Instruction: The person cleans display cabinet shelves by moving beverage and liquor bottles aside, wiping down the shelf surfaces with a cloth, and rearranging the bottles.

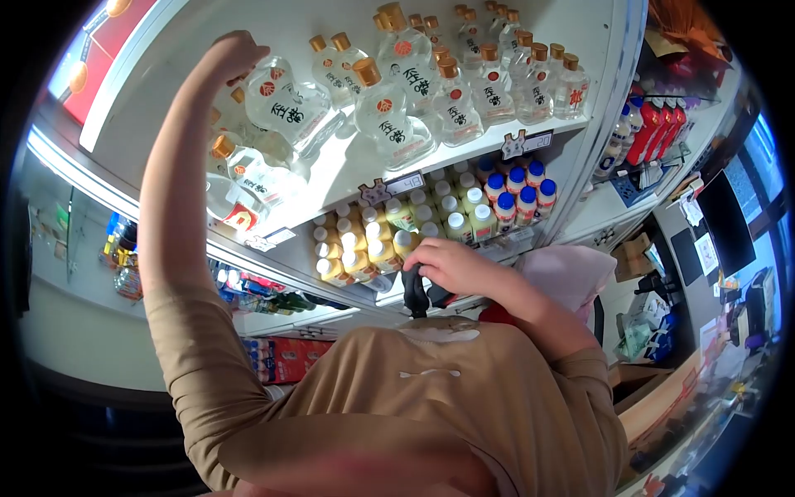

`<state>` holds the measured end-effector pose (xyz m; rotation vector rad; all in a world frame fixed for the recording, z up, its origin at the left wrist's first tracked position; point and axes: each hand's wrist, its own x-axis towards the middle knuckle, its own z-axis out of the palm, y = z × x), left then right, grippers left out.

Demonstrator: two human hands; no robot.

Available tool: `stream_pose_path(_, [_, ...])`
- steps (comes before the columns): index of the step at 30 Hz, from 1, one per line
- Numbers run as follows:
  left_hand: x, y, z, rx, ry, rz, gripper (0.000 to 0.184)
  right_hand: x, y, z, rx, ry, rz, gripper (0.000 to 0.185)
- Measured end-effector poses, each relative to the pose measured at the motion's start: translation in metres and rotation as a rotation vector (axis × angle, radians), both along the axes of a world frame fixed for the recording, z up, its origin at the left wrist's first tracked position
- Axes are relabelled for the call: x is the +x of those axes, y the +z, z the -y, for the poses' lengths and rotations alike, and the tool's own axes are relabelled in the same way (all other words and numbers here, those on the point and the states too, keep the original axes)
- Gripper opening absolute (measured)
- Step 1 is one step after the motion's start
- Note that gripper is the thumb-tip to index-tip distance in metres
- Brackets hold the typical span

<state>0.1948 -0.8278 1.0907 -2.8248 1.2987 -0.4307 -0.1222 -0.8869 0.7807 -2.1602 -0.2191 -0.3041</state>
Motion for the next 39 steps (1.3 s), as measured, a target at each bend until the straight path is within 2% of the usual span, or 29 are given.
stream_pose_path(6, [-0.054, 0.01, -0.071, -0.172, -0.083, -0.043, 0.029, 0.002, 0.047, 0.007, 0.035, -0.007, 0.044, 0.02])
stream_pose_path(10, [-0.096, -0.003, -0.135, -0.205, -0.209, -0.027, 0.016, 0.004, 0.102, 0.002, 0.152, -0.131, 0.077, 0.019])
stream_pose_path(12, [-0.126, -0.011, -0.164, -0.142, -0.169, -0.001, 0.022, 0.018, 0.124, 0.003, 0.178, -0.174, 0.172, 0.019])
stream_pose_path(13, [-0.136, -0.02, -0.178, -0.149, -0.147, -0.075, 0.022, 0.027, 0.142, -0.001, 0.16, -0.225, 0.189, 0.019])
stream_pose_path(16, [-0.152, -0.058, -0.224, -0.136, -0.094, -0.168, 0.019, 0.081, 0.182, -0.004, -0.262, -0.37, 0.707, 0.015])
stream_pose_path(17, [-0.16, -0.07, -0.237, -0.097, -0.082, -0.144, 0.019, 0.104, 0.197, -0.004, -0.393, -0.421, 0.68, 0.017])
stream_pose_path(19, [-0.175, -0.093, -0.26, -0.038, -0.046, -0.145, 0.019, 0.155, 0.223, -0.013, -0.475, -0.49, 0.68, 0.019])
stream_pose_path(20, [-0.181, -0.104, -0.271, -0.015, -0.024, -0.17, 0.019, 0.168, 0.247, -0.024, -0.417, -0.415, 0.598, 0.024])
stream_pose_path(21, [-0.186, -0.116, -0.281, -0.023, -0.016, -0.189, 0.02, 0.187, 0.259, -0.031, -0.521, -0.469, 0.562, 0.022])
stream_pose_path(23, [-0.197, -0.136, -0.301, -0.034, 0.023, -0.246, 0.022, 0.214, 0.279, -0.051, -0.172, -0.532, 0.236, 0.022])
stream_pose_path(26, [-0.209, -0.165, -0.326, -0.119, 0.079, -0.304, 0.023, 0.342, 0.256, -0.019, -0.9, -0.549, 0.26, 0.035])
stream_pose_path(28, [-0.213, -0.18, -0.34, -0.165, 0.114, -0.325, 0.024, 0.377, 0.214, -0.005, -0.926, -0.651, 0.673, 0.018])
stream_pose_path(29, [-0.212, -0.191, -0.349, -0.176, 0.096, -0.326, 0.025, 0.389, 0.197, -0.001, -0.946, -0.628, 0.675, 0.019])
stream_pose_path(30, [-0.213, -0.199, -0.354, -0.16, 0.135, -0.331, 0.025, 0.394, 0.181, 0.0, -1.076, -0.604, 0.52, 0.024])
stream_pose_path(31, [-0.215, -0.206, -0.359, -0.172, 0.16, -0.347, 0.024, 0.424, 0.157, 0.011, -1.057, -0.506, 0.156, 0.029])
stream_pose_path(32, [-0.216, -0.214, -0.363, -0.183, 0.185, -0.363, 0.024, 0.428, 0.139, 0.011, -0.919, -0.434, -0.06, 0.036])
stream_pose_path(33, [-0.215, -0.221, -0.367, -0.185, 0.203, -0.363, 0.025, 0.446, 0.095, 0.029, -0.884, -0.323, -0.025, 0.04])
stream_pose_path(34, [-0.215, -0.227, -0.37, -0.186, 0.225, -0.352, 0.026, 0.418, 0.108, 0.006, -0.304, -0.41, -0.344, 0.042])
stream_pose_path(36, [-0.217, -0.238, -0.376, -0.181, 0.268, -0.344, 0.027, 0.415, 0.104, 0.007, -0.484, -0.386, -0.358, 0.04])
stream_pose_path(38, [-0.216, -0.245, -0.381, -0.181, 0.296, -0.338, 0.027, 0.427, 0.092, 0.029, -1.116, -0.25, -0.342, 0.04])
stream_pose_path(39, [-0.215, -0.248, -0.383, -0.179, 0.306, -0.334, 0.027, 0.426, 0.086, 0.035, -1.123, -0.278, -0.274, 0.036])
